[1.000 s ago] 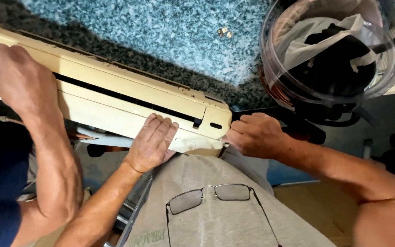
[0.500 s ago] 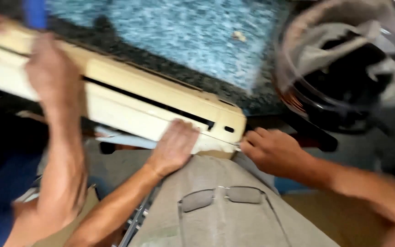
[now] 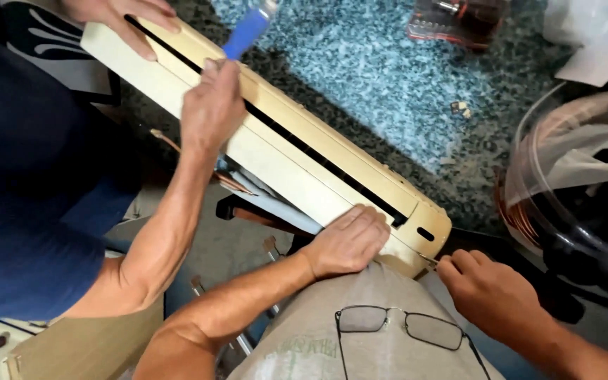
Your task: Disassembling the outer casing of an indoor air conditioning unit using a screwdriver to pry open plastic clips.
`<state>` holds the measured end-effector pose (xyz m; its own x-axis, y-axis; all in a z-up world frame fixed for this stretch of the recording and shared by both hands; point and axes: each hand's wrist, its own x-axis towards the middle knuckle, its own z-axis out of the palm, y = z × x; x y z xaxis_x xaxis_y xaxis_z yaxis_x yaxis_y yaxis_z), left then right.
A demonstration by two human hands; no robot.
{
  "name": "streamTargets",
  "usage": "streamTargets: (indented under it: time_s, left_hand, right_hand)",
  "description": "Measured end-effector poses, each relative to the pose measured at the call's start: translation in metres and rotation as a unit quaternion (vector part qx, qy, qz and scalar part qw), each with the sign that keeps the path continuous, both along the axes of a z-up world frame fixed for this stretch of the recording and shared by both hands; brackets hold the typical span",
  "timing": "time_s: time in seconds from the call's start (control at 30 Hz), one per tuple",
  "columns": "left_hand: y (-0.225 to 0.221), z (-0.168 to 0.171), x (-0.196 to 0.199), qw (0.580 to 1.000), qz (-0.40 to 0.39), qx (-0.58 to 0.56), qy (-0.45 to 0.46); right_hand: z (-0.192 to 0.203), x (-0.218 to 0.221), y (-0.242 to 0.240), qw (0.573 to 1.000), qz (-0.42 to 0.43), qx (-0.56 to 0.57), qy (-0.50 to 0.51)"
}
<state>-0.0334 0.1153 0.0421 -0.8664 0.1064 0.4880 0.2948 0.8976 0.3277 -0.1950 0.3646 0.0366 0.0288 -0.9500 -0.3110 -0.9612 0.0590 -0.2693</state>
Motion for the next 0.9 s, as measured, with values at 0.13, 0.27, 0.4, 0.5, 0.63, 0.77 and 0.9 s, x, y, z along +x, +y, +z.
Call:
streamTargets:
  time_s: [0.13,0.27,0.4,0.5,0.63,0.77,0.9]
  left_hand:
    - [-0.004,0.008,-0.005,0.999,0.0,-0.032,0.019]
    - [-0.006,0.014,-0.01,0.997,0.005,-0.059,0.047]
    - [-0.002,0.002,-0.008,0.998,0.01,-0.039,0.057]
    - [0.018,-0.064,0.005,0.964,-0.033,0.261,-0.029]
    - [0.017,-0.082,0.013,0.966,-0.044,0.252,-0.031]
    - [0.024,-0.103,0.021,0.989,0.033,0.143,-0.008]
    - [0.007,-0.074,0.012,0.999,0.018,0.006,0.028]
  right_hand:
    - [-0.006,0.001,0.006,1.0,0.008,0.0,-0.021]
    - [-0.004,-0.001,0.005,1.0,-0.016,0.024,-0.012]
    - [0.0,-0.008,0.0,0.988,-0.062,0.127,-0.068]
    - [0.009,-0.006,-0.004,0.991,-0.089,0.062,-0.076]
    - [0.012,-0.006,-0.007,0.99,-0.102,0.017,-0.093]
    - [0.018,-0.007,-0.008,0.988,-0.135,-0.053,-0.059]
    - [0.048,-0.023,-0.026,0.981,-0.127,-0.007,-0.148]
